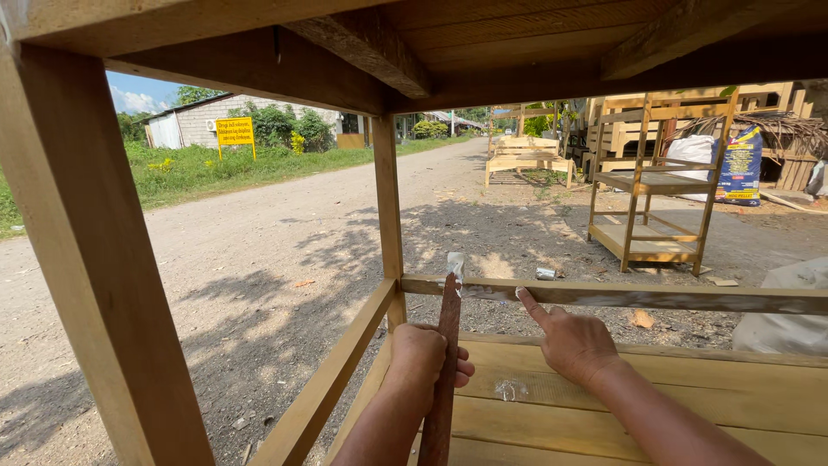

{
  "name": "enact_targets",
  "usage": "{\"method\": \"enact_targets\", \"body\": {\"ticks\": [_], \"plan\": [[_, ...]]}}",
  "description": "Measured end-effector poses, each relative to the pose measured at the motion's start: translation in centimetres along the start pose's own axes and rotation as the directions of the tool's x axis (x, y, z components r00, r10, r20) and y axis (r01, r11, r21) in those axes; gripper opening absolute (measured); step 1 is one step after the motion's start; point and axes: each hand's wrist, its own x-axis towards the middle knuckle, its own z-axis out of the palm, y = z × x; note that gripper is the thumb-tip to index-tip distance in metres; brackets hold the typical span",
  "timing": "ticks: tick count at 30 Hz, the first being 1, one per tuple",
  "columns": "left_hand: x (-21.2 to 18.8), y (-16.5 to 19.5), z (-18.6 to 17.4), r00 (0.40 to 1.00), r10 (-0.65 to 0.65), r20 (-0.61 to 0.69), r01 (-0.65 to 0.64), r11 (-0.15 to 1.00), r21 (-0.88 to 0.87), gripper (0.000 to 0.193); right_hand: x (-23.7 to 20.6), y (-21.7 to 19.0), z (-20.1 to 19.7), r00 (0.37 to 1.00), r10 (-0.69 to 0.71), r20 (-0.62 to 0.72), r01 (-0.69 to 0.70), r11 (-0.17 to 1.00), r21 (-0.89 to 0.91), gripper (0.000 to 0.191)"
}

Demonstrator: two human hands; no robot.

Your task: The person applies a white adhesive to the joints of a wooden shelf frame using a flat wooden stick. They repeatedly dip the stick into a yellow container to collect more adhesive and spread it along the frame's corners and edges.

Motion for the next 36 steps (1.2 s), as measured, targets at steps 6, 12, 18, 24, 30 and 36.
{"method": "enact_targets", "body": {"ticks": [6, 12, 18, 24, 30, 36], "plan": [[-0.4, 0.3, 0.8, 1.000, -0.015, -0.008, 0.015, 1.000, 0.008, 0.029, -0.2, 0.5, 0.5, 0.993, -0.020, -0.118, 0.019, 1.000, -0.009, 0.074], [-1.6, 1.7, 0.8, 0.998, -0.039, -0.055, 0.040, 0.999, 0.011, 0.031, 0.4, 1.2, 0.9, 0.997, 0.043, 0.070, -0.037, 0.995, -0.089, 0.079], [-2.1, 2.3, 0.8, 0.996, -0.052, -0.069, 0.053, 0.998, 0.021, 0.032, 1.0, 2.1, 1.8, 0.998, -0.032, -0.045, 0.029, 0.997, -0.065, 0.081], [-1.3, 1.9, 0.1, 0.998, -0.039, -0.056, 0.039, 0.999, -0.002, 0.033, 1.8, 0.5, 1.9, 0.992, 0.004, 0.128, 0.004, 0.998, -0.062, 0.090], [-0.7, 1.5, -0.2, 0.999, -0.031, -0.042, 0.030, 0.999, -0.020, 0.034, 2.8, -1.9, 2.3, 0.990, -0.043, 0.134, 0.054, 0.995, -0.080, 0.093], [-0.8, 1.4, -0.8, 0.999, -0.020, -0.028, 0.019, 1.000, -0.014, 0.036, 1.7, 0.5, 2.6, 0.992, -0.046, 0.119, 0.068, 0.979, -0.191, 0.090]]}}
